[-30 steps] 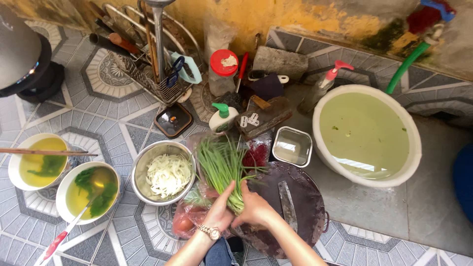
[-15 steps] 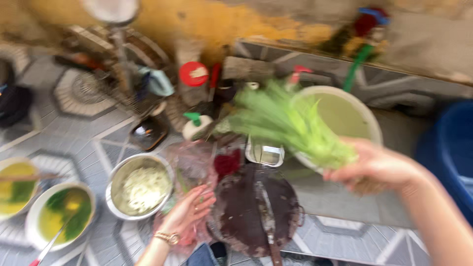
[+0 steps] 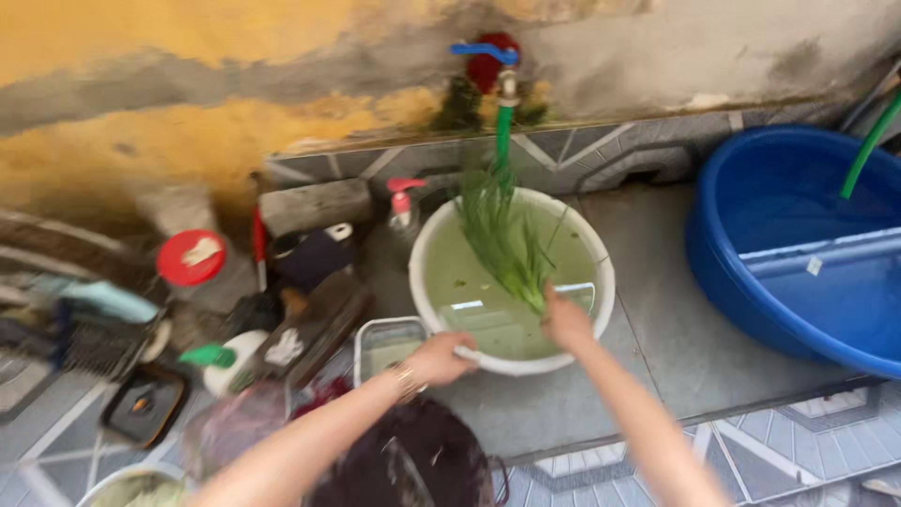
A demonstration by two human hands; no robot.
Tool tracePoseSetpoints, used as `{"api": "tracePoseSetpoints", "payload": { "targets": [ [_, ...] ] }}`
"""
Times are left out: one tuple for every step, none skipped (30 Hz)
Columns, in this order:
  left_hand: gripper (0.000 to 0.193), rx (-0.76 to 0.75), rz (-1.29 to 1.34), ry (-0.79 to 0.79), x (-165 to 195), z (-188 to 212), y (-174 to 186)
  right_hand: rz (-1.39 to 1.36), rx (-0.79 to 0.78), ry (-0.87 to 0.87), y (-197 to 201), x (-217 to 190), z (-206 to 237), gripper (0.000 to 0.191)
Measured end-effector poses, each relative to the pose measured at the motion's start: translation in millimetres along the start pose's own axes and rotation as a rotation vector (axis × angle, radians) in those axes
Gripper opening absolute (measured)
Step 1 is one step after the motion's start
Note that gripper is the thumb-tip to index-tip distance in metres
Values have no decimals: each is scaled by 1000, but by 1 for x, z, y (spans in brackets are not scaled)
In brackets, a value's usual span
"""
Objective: The person sits on the floor peeling onion halves over a pink basket of peels, then slices the onion into thin strips with a cleaver on a round cutting board. They transfer the sliced onion into a metal bowl and finish by rinsing a bunch of scallions in a basin of water.
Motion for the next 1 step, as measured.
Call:
{"api": "tracePoseSetpoints", "payload": {
  "targets": [
    [51, 95, -86, -101, 14, -30, 2, 30, -3, -35, -17, 4, -12, 100]
  ]
}}
Point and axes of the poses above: each hand's wrist, its own z-axis away from the middle knuckle, its own y-axis out of the back of the hand, x = y × z, the point moved 5 cm from there along -z, towards the middle knuckle, and after that the axes turned 1 degree about -x, right-handed, at the moved point
